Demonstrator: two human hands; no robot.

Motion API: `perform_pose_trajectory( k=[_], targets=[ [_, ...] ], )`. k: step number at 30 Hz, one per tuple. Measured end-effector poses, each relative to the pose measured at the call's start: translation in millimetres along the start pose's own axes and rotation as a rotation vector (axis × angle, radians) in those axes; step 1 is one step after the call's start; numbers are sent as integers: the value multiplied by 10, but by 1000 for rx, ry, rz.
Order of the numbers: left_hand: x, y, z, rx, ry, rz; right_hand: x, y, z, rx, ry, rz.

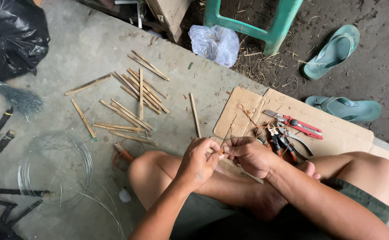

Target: The person sits on the floor and assembles small bamboo sticks into a cross-shaped structure. They use a thin wire to tie the sticks together, then use scissors to trim the excess wire and a knife to sharpen the ends of the sticks.

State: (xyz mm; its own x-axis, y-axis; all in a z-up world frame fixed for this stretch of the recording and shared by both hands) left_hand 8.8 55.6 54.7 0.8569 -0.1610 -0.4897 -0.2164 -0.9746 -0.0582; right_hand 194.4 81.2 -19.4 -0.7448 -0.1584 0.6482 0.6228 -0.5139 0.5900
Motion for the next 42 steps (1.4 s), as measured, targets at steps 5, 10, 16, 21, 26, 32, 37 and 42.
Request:
perform_pose_trajectory(
  k=[5,10,16,21,26,32,37,42],
  targets=[
    [-42,6,-100,243,-234,-46,45,12,-78,10,23,-78],
    [-71,8,-140,340,-312,-48,99,52,-68,-79,247,-118],
    [7,65,114,19,41,-8,152,86,-29,-41,146,-175],
    [122,79,528,-466,896,-137,284,280,-43,-255,812,-381],
    [200,216,677,-484,1269,1,383,462,-56,-584,1092,-299],
    [202,392,765,-685,1166,196,293,601,-119,-813,1303,-87],
    [362,454,709,-637,1079,46,184,552,-193,-826,1240,-70],
    [395,415,573,-411,872,-14,101,492,-157,-710,1223,-52]
  ],
)
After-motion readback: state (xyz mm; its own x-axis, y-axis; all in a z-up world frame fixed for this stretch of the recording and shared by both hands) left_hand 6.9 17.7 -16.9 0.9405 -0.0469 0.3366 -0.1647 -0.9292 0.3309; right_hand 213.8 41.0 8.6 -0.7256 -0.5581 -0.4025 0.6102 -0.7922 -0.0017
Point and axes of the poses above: each hand's wrist, its own y-axis away from the middle knuckle, its own x-axis out of the palm, z = x × y, the point moved 2 cm from there along -y, towards the middle knuckle, and after that the axes turned 7 degrees about x, right-handed, at the moved point
